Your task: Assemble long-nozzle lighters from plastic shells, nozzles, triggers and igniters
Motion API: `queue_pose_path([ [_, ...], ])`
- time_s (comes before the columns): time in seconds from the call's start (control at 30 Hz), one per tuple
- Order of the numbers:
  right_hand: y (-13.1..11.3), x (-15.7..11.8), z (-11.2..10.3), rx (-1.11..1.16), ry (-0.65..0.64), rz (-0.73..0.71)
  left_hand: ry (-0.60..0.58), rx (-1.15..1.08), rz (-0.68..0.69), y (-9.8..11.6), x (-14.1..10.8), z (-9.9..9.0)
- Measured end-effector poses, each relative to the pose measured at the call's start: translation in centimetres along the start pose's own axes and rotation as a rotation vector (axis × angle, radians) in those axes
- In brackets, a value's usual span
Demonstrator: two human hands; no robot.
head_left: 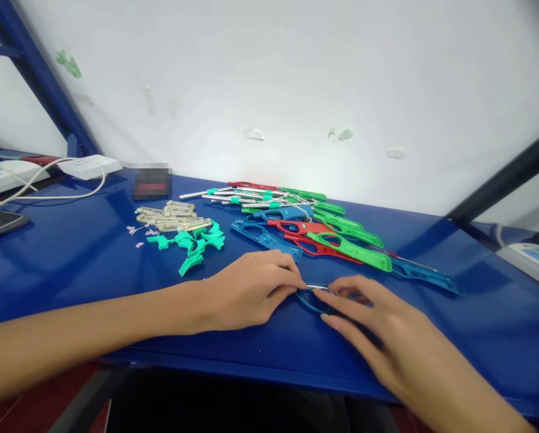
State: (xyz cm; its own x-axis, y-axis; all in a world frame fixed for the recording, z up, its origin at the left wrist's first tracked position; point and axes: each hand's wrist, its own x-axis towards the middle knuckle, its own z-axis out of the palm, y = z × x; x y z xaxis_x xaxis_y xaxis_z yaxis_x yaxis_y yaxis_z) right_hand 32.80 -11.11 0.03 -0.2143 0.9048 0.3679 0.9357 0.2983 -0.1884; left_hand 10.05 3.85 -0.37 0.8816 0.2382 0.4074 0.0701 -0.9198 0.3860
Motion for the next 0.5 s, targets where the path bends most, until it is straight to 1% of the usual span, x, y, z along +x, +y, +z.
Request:
queue_pose_path([
  [0.07, -0.9, -1.5, 0.8, -0.095, 0.104, -0.008, 0.008, -0.064, -0.034, 0.5, -0.1, 0.2],
  [0.17, -1.6, -2.7, 1.9, -0.127, 0.189, 0.023, 0.018, -0.087, -0.037, 0.9, -0.2, 0.3],
  [0.3, -1.6, -2.9, 2.5, -0.095, 0.209, 0.055, 0.025, -0.095, -0.023, 0.8, 0.1, 0.3],
  [0.5, -1.4, -3.0, 2.4, -0.093, 0.204, 0.038, 0.028, -0.086, -0.011, 0.8, 0.0, 0.3],
])
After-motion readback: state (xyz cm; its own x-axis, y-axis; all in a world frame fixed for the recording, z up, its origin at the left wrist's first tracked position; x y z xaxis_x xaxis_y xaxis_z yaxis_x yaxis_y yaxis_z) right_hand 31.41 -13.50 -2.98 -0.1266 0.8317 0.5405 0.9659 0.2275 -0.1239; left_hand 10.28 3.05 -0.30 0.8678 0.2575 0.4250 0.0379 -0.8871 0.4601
